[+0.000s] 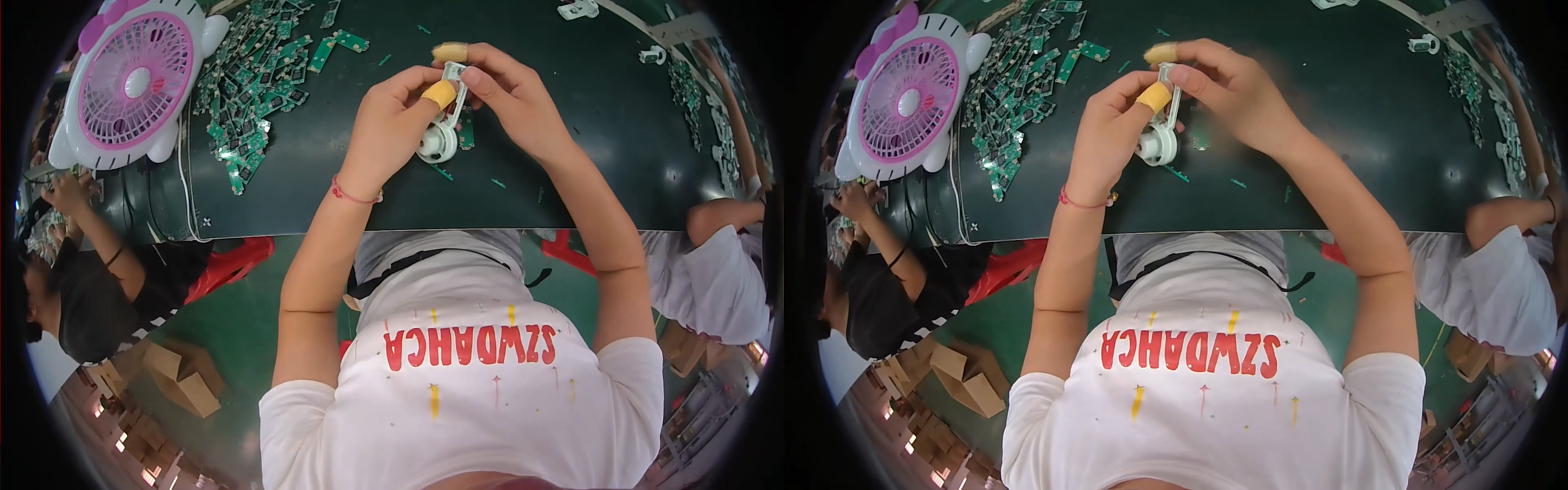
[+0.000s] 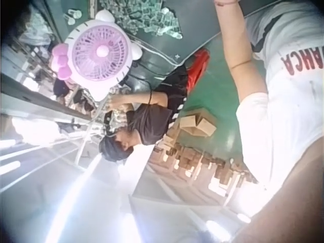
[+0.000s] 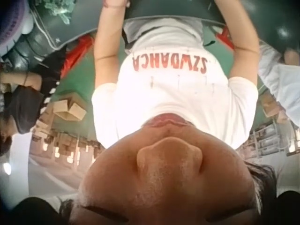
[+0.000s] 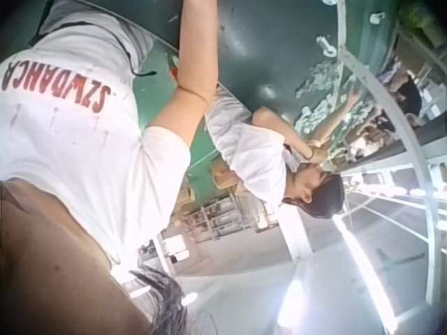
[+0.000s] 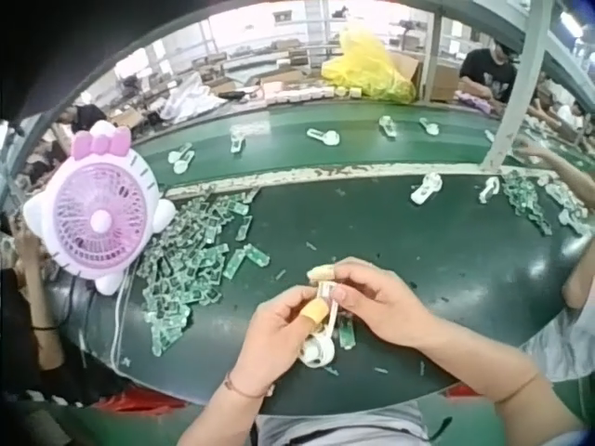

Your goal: The person assembles small electronic components into plastic housings by hand, taking circuit boards from a cardboard box and fitting them into the housings.

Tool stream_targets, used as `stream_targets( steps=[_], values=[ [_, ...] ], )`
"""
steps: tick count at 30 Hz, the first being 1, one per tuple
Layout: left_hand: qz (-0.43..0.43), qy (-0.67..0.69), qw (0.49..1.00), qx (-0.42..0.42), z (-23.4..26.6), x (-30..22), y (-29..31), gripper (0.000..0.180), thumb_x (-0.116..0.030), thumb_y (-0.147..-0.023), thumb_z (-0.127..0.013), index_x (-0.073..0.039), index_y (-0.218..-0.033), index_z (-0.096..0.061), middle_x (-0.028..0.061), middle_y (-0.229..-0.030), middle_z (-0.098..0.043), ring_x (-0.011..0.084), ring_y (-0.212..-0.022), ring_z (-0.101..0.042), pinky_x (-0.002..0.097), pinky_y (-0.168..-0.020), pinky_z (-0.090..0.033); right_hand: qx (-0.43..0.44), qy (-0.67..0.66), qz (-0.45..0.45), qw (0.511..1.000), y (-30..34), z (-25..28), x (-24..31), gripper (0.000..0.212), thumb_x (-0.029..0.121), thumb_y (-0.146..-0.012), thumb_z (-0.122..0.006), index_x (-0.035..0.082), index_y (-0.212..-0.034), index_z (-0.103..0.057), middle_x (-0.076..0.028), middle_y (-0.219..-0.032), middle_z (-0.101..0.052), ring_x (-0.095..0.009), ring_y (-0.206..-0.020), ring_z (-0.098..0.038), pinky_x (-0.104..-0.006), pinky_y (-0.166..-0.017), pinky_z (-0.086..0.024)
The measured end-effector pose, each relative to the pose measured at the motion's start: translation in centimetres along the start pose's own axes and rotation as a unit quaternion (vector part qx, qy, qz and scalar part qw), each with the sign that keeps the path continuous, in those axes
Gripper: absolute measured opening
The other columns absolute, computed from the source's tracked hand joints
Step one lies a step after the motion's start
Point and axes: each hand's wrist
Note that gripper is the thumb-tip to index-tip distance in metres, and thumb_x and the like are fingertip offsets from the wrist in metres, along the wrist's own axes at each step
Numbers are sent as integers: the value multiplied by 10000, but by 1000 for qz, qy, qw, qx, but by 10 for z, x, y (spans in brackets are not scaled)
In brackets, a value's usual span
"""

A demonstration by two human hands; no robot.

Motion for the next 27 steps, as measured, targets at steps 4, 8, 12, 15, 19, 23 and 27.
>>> stream_targets(
  steps=[4, 8, 12, 15, 19, 23, 27],
  values=[
    [18, -23, 1000, -1, -2, 4, -1, 193, -78, -828, -584, 31, -986, -594, 60, -817, -640, 83, -695, -597, 204, -632, -464, 1, -49, -39, 998, 10, 4, 2, 253, 166, -874, -567, 12, -1075, -573, -20, -935, -616, -63, -816, -554, -197, -696, -443],
    [-47, -73, 992, -87, -18, 4, 4, 186, -47, -765, -645, -8, -921, -553, 62, -829, -610, 134, -726, -601, 262, -641, -474, -92, -57, -27, 994, 27, -3, 2, 236, 117, -847, -601, -16, -1038, -565, -46, -932, -601, -112, -823, -557, -236, -752, -454],
    [-239, -372, 896, -44, -21, 0, 17, 230, -122, -696, -701, -69, -886, -583, 58, -934, -529, 253, -865, -531, 366, -719, -410, -142, -76, 68, 985, 42, -11, 5, 185, 60, -834, -590, -5, -1006, -565, -63, -965, -547, -125, -872, -548, -256, -766, -453],
    [-188, -373, 909, -18, -29, 2, 18, 232, -79, -690, -691, -59, -890, -576, 61, -937, -534, 216, -812, -546, 340, -660, -424, -164, 41, 153, 974, 45, -18, -3, 183, -12, -776, -618, 3, -954, -575, -94, -1006, -524, -170, -866, -556, -276, -741, -473],
    [-119, -253, 960, 14, -27, 4, 23, 214, 5, -704, -666, -16, -885, -552, 73, -951, -521, 151, -724, -550, 263, -621, -449, -144, 6, 175, 974, 50, -24, -4, 168, -17, -799, -614, -15, -959, -562, -105, -1042, -476, -173, -866, -563, -269, -731, -496],
    [-108, -21, 992, 55, -23, 22, 23, 150, 45, -770, -618, 9, -897, -547, 71, -981, -514, 116, -792, -560, 238, -689, -471, -136, -59, 171, 974, 53, -22, 2, 190, -36, -817, -579, -22, -1000, -531, -101, -1053, -449, -173, -894, -560, -277, -775, -495],
    [-131, 57, 990, 6, -27, 18, 27, 113, 86, -808, -551, 44, -913, -546, 93, -1003, -511, 129, -848, -577, 239, -761, -478, -134, -278, 146, 940, 63, -17, 0, 229, 140, -922, -446, 6, -1107, -469, -106, -1042, -489, -189, -917, -549, -326, -807, -463]
  ],
)
Point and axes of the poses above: each hand's wrist, its own y-axis away from the middle knuckle, its own z-axis out of the back of the hand, x = y × z
